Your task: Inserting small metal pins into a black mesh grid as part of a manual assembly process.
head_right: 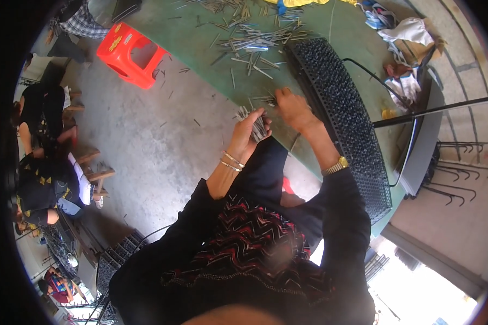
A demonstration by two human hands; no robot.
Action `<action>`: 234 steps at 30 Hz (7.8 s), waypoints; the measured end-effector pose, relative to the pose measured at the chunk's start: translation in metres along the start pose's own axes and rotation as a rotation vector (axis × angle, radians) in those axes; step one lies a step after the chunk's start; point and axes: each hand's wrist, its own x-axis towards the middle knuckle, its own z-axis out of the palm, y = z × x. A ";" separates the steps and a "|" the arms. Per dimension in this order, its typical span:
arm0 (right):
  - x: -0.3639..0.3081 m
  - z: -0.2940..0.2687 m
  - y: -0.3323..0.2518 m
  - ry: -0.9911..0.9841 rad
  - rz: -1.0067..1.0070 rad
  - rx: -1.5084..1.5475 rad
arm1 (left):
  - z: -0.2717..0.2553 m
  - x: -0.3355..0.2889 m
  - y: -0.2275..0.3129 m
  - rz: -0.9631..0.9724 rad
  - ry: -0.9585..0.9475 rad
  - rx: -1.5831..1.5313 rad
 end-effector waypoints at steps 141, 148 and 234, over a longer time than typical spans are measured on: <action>-0.046 0.042 -0.007 0.341 0.306 -0.154 | 0.003 -0.050 -0.038 -0.049 -0.064 -0.060; -0.058 0.012 -0.019 0.490 0.308 0.539 | 0.016 -0.045 -0.035 0.001 -0.058 -0.131; -0.182 0.014 -0.029 0.791 0.690 0.596 | 0.037 -0.070 -0.081 -0.340 -0.253 0.241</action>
